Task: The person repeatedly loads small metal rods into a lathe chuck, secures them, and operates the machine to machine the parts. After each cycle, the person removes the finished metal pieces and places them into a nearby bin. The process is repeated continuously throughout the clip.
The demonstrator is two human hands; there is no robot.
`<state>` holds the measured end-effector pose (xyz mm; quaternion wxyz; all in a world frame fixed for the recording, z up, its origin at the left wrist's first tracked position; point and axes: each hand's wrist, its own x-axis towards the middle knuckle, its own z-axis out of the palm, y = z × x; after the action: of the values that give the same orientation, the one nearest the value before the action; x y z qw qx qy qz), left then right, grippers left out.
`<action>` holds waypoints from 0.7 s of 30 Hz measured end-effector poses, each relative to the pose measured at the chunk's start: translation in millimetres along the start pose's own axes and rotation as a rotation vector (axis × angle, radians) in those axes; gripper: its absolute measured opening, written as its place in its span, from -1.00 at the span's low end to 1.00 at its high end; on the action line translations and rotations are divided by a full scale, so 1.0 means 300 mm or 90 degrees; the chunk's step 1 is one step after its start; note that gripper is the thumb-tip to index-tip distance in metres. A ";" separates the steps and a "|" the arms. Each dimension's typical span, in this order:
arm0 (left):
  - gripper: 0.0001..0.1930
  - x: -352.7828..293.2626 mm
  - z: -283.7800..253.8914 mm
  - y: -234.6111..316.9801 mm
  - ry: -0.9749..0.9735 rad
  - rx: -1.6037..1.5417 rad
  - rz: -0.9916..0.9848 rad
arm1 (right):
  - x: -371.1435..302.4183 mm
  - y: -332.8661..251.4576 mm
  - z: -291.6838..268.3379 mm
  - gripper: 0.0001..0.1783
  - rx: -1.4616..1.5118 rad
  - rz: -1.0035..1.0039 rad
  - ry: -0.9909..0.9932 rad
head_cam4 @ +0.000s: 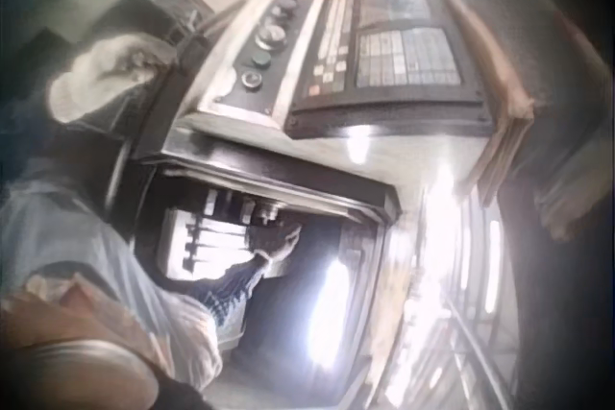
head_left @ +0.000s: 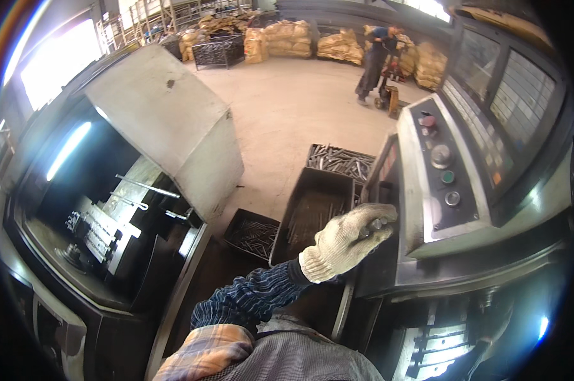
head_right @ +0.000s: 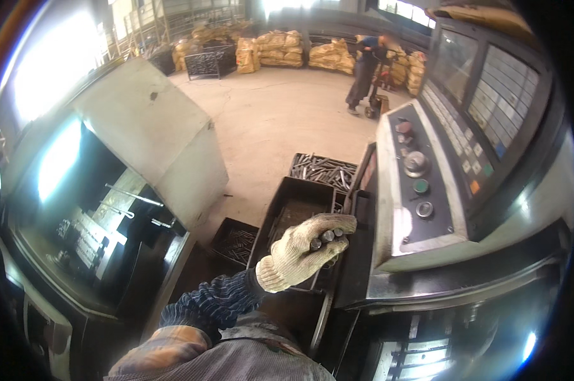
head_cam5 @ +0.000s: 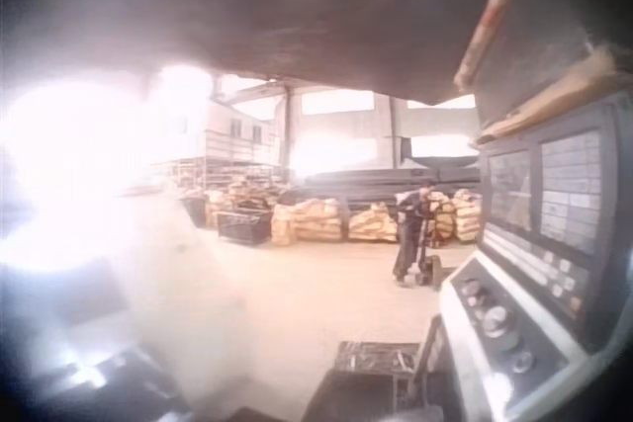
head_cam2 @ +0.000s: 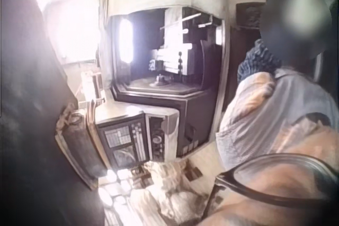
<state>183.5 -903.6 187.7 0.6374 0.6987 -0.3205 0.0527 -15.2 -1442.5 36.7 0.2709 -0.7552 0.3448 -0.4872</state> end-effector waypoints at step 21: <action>-0.68 -0.589 -0.970 0.058 0.242 0.433 0.110 | -1.078 -1.478 0.788 -0.44 0.511 -0.332 -0.663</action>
<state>132.6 -567.1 170.4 0.4111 0.8181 -0.2188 0.3373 224.0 -898.5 100.1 0.5328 -0.7897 -0.2278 -0.2013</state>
